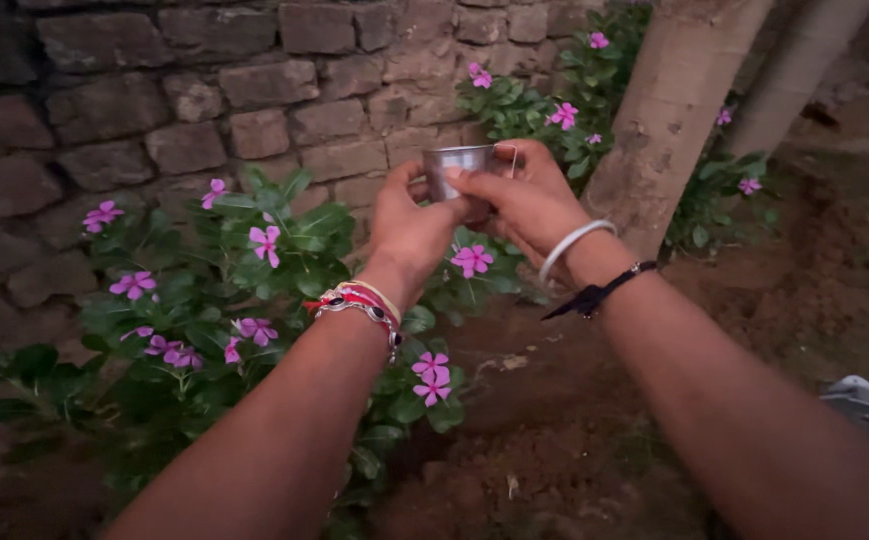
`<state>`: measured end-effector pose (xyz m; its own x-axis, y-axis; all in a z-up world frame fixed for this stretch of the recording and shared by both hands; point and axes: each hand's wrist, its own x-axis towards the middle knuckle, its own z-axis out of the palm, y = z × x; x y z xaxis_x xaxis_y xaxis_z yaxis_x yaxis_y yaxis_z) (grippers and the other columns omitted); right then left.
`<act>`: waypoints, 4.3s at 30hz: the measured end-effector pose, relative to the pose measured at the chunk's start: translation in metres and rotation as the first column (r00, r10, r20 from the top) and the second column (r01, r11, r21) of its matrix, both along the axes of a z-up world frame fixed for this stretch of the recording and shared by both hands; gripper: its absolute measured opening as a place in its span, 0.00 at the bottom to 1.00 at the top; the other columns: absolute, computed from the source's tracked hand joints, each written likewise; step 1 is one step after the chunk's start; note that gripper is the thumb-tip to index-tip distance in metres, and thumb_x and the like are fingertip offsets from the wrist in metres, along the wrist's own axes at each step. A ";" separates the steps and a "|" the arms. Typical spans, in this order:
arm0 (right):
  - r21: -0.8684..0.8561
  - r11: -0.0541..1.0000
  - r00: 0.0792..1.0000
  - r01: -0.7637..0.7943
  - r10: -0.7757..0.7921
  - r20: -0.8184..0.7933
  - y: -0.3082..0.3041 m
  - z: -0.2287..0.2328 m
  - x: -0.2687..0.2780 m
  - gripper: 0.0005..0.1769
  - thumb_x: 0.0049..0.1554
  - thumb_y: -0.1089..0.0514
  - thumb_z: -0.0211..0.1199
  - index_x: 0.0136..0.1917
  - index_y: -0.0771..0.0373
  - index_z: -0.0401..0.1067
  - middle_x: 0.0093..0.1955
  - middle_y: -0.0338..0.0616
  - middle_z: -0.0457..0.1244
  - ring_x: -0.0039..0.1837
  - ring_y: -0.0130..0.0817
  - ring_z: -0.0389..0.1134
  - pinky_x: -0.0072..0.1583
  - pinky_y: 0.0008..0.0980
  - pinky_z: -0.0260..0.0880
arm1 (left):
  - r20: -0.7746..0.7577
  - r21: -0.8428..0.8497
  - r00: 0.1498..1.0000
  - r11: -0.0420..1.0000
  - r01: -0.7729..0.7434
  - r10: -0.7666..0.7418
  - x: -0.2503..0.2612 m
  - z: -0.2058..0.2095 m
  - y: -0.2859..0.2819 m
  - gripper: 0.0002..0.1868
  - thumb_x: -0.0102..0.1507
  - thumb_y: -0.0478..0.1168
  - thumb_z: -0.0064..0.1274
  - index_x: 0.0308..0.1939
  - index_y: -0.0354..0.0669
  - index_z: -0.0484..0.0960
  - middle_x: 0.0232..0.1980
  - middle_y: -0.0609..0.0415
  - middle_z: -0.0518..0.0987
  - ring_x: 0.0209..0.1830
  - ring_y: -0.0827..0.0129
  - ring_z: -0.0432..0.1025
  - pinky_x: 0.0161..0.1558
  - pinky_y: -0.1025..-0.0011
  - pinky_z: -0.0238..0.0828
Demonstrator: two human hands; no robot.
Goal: The person repeatedly scoops water from a bucket using a cup and pours it over their hand onto flowering plants.
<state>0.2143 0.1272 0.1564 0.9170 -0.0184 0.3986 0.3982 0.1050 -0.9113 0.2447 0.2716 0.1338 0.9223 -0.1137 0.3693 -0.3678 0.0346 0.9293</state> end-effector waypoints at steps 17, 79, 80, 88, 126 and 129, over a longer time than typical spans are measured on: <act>0.499 0.864 0.969 0.074 0.057 -0.241 0.047 0.027 0.065 0.11 0.54 0.53 0.60 0.45 0.63 0.71 0.41 0.47 0.68 0.41 0.45 0.72 0.47 0.43 0.78 | 0.151 0.228 0.959 0.935 -0.272 0.241 -0.011 0.038 0.040 0.48 0.45 0.49 0.75 0.65 0.41 0.70 0.56 0.45 0.81 0.53 0.59 0.78 0.54 0.64 0.74; -0.327 0.940 0.843 -0.102 -0.093 -0.529 0.168 0.071 0.185 0.29 0.60 0.48 0.61 0.70 0.61 0.63 0.64 0.52 0.65 0.61 0.53 0.71 0.58 0.64 0.76 | -0.337 -0.892 0.876 0.416 -0.179 -0.345 0.135 -0.084 0.172 0.47 0.65 0.61 0.42 0.78 0.33 0.51 0.81 0.40 0.54 0.82 0.53 0.48 0.78 0.56 0.34; -0.379 0.924 0.846 -0.060 -0.155 -0.510 0.164 0.073 0.185 0.29 0.60 0.49 0.61 0.71 0.61 0.63 0.64 0.52 0.64 0.61 0.52 0.70 0.57 0.61 0.76 | -0.327 -0.892 0.878 0.420 -0.165 -0.349 0.136 -0.085 0.170 0.47 0.65 0.62 0.42 0.78 0.33 0.51 0.82 0.40 0.53 0.83 0.53 0.48 0.78 0.57 0.33; -0.518 0.848 0.819 0.113 -0.375 -0.434 0.142 0.078 0.175 0.30 0.62 0.50 0.60 0.73 0.64 0.61 0.66 0.57 0.65 0.60 0.57 0.72 0.51 0.59 0.80 | -0.335 -0.888 0.877 0.426 -0.172 -0.344 0.132 -0.090 0.163 0.45 0.66 0.60 0.42 0.77 0.32 0.54 0.75 0.41 0.62 0.77 0.53 0.56 0.78 0.53 0.38; -0.889 0.411 0.979 0.204 -0.060 0.197 0.255 0.048 0.161 0.19 0.49 0.48 0.76 0.45 0.62 0.74 0.42 0.45 0.70 0.44 0.37 0.70 0.47 0.38 0.71 | -0.295 -0.926 0.930 0.307 -0.222 -0.218 0.107 -0.075 0.233 0.63 0.57 0.79 0.39 0.77 0.29 0.49 0.81 0.37 0.55 0.82 0.51 0.50 0.78 0.56 0.40; -0.884 0.466 1.000 0.027 -0.021 0.019 0.250 0.049 0.156 0.19 0.51 0.50 0.75 0.46 0.64 0.71 0.39 0.45 0.67 0.40 0.36 0.66 0.40 0.41 0.66 | -0.324 -0.921 0.919 0.298 -0.252 -0.225 0.106 -0.074 0.229 0.64 0.57 0.80 0.39 0.77 0.29 0.49 0.81 0.37 0.54 0.82 0.50 0.49 0.78 0.56 0.38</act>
